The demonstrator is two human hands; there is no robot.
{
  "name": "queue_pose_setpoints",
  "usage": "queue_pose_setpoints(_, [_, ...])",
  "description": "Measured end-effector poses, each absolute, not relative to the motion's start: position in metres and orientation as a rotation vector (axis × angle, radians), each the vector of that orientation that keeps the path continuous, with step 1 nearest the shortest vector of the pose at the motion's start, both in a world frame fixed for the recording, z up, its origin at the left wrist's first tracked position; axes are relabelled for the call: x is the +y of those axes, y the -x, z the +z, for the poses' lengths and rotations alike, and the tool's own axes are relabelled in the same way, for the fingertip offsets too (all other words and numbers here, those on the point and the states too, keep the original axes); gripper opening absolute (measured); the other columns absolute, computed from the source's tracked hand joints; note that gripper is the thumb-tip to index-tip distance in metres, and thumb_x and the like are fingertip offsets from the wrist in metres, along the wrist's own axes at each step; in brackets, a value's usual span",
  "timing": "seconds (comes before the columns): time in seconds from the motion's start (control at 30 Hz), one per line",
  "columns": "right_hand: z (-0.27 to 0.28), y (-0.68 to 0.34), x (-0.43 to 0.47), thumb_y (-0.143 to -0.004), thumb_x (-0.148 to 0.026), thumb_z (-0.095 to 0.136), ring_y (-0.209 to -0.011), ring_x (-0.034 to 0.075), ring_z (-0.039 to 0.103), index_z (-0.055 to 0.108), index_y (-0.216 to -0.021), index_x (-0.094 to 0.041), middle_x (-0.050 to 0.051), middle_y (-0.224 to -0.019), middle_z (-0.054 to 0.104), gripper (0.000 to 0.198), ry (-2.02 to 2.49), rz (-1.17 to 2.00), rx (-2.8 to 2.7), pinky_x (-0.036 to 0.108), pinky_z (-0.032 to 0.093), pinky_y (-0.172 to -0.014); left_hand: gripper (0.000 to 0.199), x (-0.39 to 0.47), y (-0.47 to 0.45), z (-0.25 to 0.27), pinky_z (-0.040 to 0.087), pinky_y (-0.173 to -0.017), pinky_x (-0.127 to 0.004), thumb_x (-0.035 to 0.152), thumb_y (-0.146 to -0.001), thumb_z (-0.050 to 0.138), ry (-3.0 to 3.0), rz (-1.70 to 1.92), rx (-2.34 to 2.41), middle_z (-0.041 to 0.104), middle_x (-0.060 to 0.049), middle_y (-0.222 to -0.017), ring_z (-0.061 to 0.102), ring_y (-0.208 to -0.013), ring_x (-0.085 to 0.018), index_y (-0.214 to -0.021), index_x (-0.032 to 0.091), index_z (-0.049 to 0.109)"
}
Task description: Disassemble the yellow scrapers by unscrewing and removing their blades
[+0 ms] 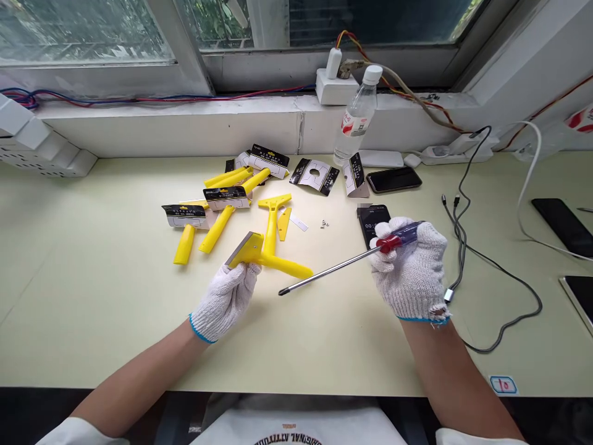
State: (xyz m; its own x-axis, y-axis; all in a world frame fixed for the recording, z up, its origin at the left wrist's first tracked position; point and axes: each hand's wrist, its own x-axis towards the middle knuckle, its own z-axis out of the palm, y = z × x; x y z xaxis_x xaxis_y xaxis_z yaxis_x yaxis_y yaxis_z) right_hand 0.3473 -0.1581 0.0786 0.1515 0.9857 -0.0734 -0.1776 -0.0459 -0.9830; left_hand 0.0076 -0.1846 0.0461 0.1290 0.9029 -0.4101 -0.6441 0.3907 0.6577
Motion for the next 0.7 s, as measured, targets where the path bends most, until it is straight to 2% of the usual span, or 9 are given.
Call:
queue_pose_setpoints(0.1, [0.075, -0.347, -0.162, -0.106, -0.062, 0.046, -0.057, 0.014, 0.032, 0.058, -0.096, -0.031, 0.001, -0.096, 0.063, 0.035, 1.176, 1.195, -0.892, 0.028, 0.029, -0.048, 0.047, -0.184, -0.012, 0.039, 0.067, -0.084, -0.024, 0.042, -0.071, 0.111, -0.466, 1.237, 0.891, 0.081, -0.004, -0.095, 0.073, -0.081, -0.013, -0.104, 0.019, 0.087])
queue_pose_setpoints(0.23, [0.077, -0.343, -0.167, -0.105, -0.058, 0.048, -0.058, 0.014, 0.037, 0.059, -0.103, -0.032, 0.002, -0.101, 0.067, 0.028, 1.162, 1.129, -0.802, 0.028, 0.031, -0.049, 0.043, -0.186, -0.019, 0.032, 0.062, -0.075, -0.026, 0.053, -0.075, 0.109, -0.576, 1.334, 0.911, 0.074, 0.001, -0.078, 0.064, -0.069, -0.011, -0.093, 0.021, 0.086])
queue_pose_setpoints(0.33, [0.083, -0.335, -0.172, -0.099, -0.046, 0.060, -0.057, 0.013, 0.039, 0.060, -0.105, -0.034, -0.001, -0.100, 0.067, 0.013, 1.109, 1.156, -0.716, 0.026, 0.031, -0.048, 0.043, -0.188, -0.021, 0.032, 0.062, -0.080, -0.029, 0.058, -0.078, 0.106, -0.634, 1.364, 0.955, 0.076, 0.000, -0.082, 0.068, -0.075, -0.014, -0.092, 0.023, 0.085])
queue_pose_setpoints(0.5, [0.089, -0.318, -0.183, -0.080, -0.031, 0.078, -0.056, 0.014, 0.051, 0.061, -0.099, -0.036, -0.003, -0.093, 0.071, 0.027, 1.042, 1.080, -0.836, 0.027, 0.043, -0.048, 0.040, -0.187, -0.018, 0.034, 0.063, -0.096, -0.040, 0.053, -0.088, 0.099, -0.807, 1.283, 1.039, 0.087, -0.007, -0.110, 0.079, -0.103, -0.028, -0.112, 0.022, 0.088])
queue_pose_setpoints(0.7, [0.093, -0.303, -0.189, -0.068, -0.029, 0.085, -0.057, 0.021, 0.064, 0.072, -0.086, -0.036, 0.002, -0.082, 0.075, 0.023, 1.001, 0.916, -0.956, 0.033, 0.049, -0.043, 0.027, -0.187, -0.013, 0.035, 0.063, -0.092, -0.040, 0.049, -0.095, 0.092, -1.183, 1.326, 1.272, 0.083, -0.007, -0.103, 0.076, -0.099, -0.028, -0.107, 0.025, 0.090])
